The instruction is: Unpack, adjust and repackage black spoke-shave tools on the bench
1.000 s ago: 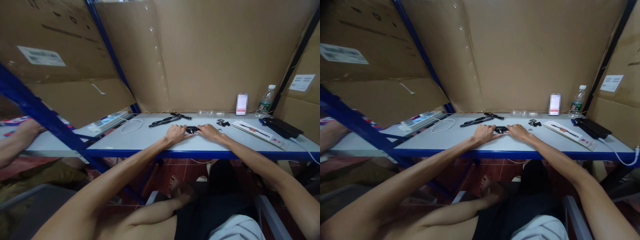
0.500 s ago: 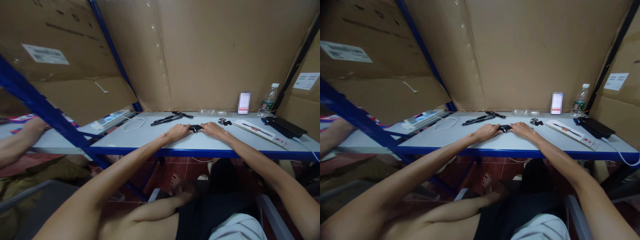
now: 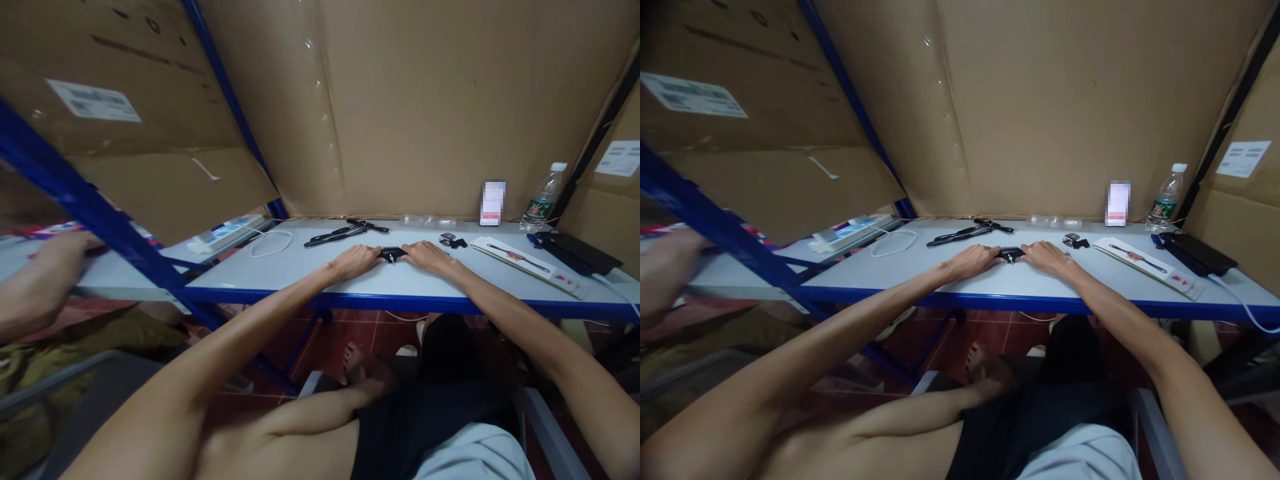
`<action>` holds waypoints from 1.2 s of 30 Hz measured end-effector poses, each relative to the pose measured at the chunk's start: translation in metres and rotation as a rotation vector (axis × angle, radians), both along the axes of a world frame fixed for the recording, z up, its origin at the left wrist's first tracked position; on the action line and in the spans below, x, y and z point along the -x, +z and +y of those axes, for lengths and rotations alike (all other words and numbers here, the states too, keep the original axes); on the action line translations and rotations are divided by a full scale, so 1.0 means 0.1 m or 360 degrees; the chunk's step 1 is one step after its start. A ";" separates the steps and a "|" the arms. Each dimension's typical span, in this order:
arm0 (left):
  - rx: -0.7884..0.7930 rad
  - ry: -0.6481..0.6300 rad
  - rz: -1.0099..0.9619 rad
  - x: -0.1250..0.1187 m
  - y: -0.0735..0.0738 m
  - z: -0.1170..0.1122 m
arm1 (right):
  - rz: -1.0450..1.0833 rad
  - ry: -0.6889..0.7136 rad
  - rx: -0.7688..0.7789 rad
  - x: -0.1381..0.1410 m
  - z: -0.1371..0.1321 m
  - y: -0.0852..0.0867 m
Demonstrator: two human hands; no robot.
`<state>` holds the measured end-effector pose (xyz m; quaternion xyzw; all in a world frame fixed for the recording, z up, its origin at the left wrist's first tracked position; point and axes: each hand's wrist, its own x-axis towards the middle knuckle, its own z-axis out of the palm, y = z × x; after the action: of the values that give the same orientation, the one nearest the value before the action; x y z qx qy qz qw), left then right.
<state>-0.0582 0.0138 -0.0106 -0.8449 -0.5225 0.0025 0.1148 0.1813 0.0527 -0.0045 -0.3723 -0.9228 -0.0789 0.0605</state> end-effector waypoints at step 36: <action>-0.0051 0.0093 -0.0223 -0.03 -0.10 -0.01 | 0.0252 0.0072 -0.0080 0.09 -0.07 -0.13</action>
<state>-0.0550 0.0130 -0.0204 -0.8253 -0.5538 -0.0617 0.0914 0.1722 0.0457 -0.0174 -0.3547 -0.9210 -0.0708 0.1444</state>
